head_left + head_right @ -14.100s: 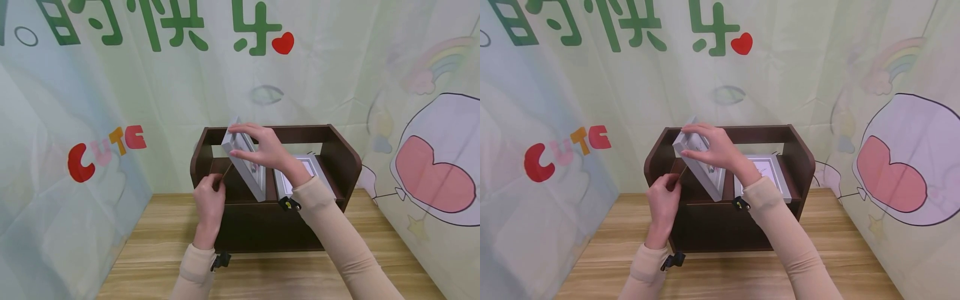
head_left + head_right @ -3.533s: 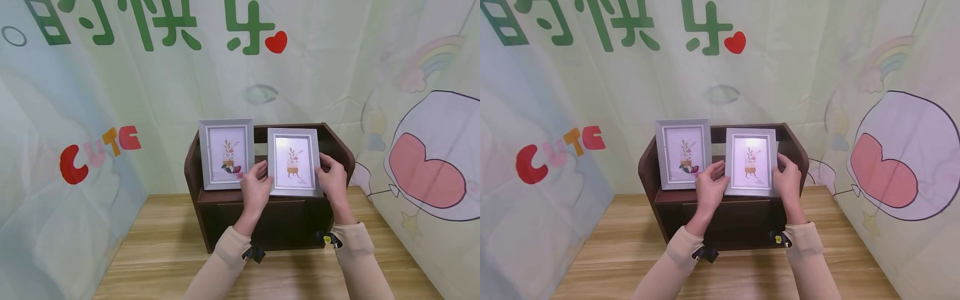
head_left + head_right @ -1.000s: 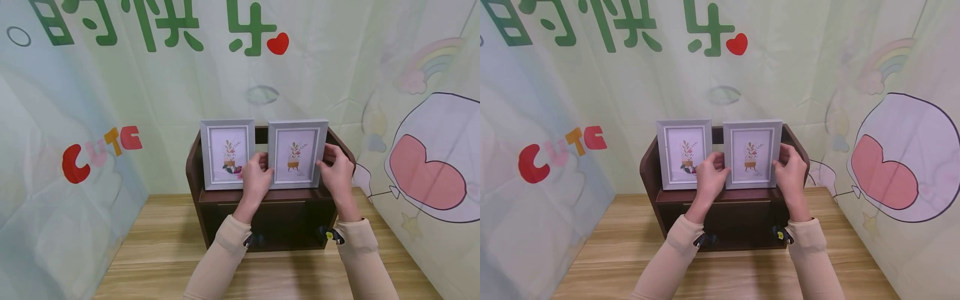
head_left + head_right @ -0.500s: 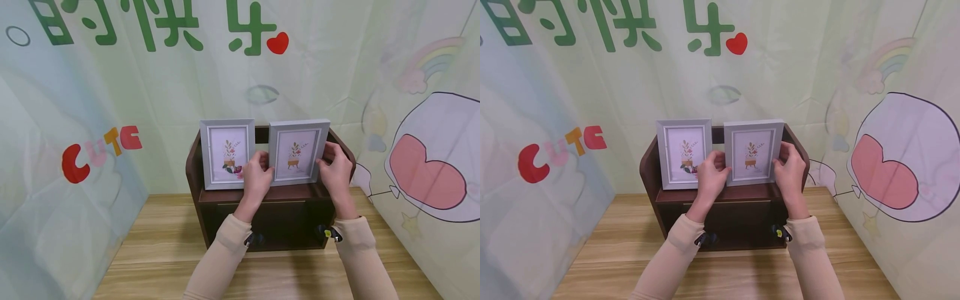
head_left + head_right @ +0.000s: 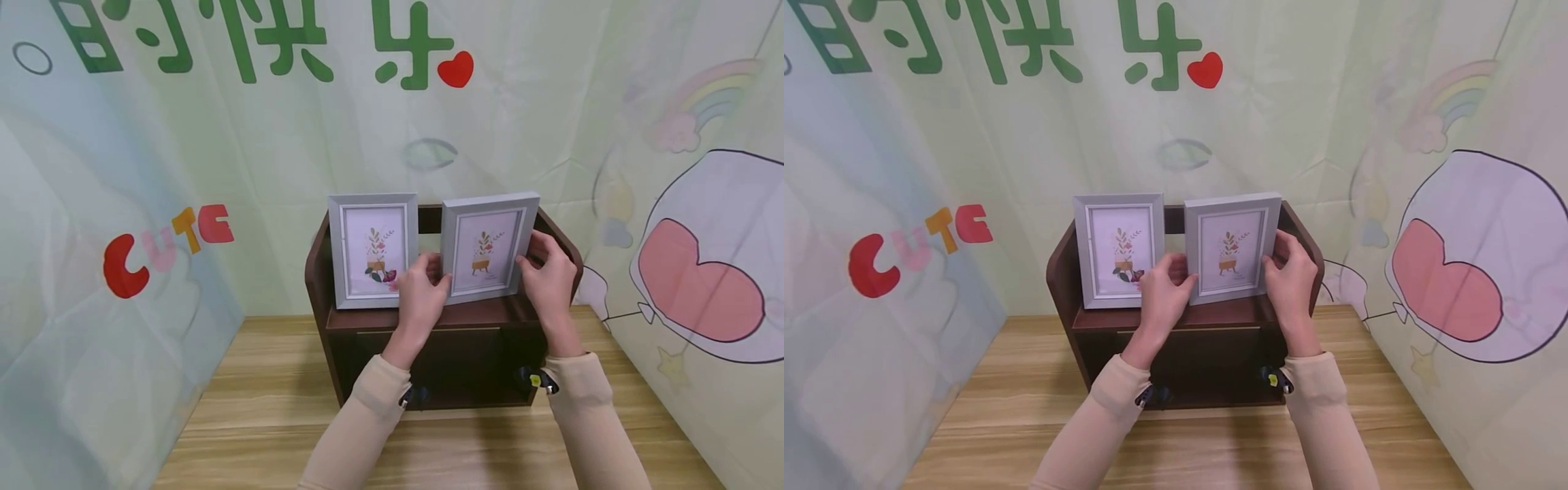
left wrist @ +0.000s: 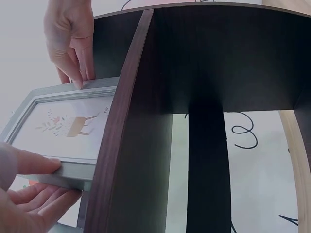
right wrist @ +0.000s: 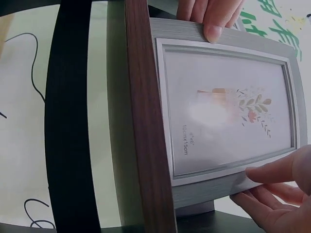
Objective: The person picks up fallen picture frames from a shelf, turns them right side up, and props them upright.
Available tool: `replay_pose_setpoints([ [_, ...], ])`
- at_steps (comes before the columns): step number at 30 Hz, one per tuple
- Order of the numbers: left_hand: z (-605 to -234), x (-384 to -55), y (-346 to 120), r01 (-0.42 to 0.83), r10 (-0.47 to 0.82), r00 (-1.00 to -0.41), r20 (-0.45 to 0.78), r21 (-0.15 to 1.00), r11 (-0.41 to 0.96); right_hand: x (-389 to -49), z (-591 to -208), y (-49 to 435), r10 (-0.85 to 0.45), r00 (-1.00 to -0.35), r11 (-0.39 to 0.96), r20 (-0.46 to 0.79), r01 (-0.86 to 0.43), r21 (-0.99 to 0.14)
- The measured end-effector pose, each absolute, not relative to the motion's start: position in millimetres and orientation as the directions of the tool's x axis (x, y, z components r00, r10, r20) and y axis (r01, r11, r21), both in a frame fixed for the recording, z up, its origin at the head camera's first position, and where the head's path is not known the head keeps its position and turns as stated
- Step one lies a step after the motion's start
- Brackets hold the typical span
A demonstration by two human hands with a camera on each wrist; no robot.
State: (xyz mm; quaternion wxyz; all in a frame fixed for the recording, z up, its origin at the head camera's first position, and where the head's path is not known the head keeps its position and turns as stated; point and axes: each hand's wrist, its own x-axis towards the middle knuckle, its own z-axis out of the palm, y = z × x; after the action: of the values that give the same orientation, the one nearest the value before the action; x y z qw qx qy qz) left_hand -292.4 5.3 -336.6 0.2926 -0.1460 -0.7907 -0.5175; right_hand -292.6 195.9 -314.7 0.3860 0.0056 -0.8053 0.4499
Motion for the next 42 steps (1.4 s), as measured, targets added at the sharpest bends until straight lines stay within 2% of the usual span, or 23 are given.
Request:
replay_pose_setpoints([
  [9, -339.5, -285.9, 7.7, 0.541, -0.083, -0.776, 0.625, 0.728, 0.420, -290.5, -310.1, 198.4, 0.328, -0.691, 0.545, 0.644, -0.418, -0.727],
  [22, -347.8, -281.5, 14.0, 0.603, -0.112, -0.702, 0.704, 0.670, 0.433, -282.3, -295.7, 199.3, 0.328, -0.696, 0.444, 0.638, -0.483, -0.755],
  [31, -351.0, -277.4, 18.0, 0.623, -0.125, -0.675, 0.727, 0.653, 0.431, -266.4, -272.3, 186.9, 0.291, -0.674, 0.443, 0.679, -0.534, -0.720],
  [42, -354.0, -274.0, 23.1, 0.639, -0.147, -0.652, 0.744, 0.643, 0.422, -282.4, -270.7, 191.3, 0.197, -0.645, 0.428, 0.739, -0.621, -0.656],
])
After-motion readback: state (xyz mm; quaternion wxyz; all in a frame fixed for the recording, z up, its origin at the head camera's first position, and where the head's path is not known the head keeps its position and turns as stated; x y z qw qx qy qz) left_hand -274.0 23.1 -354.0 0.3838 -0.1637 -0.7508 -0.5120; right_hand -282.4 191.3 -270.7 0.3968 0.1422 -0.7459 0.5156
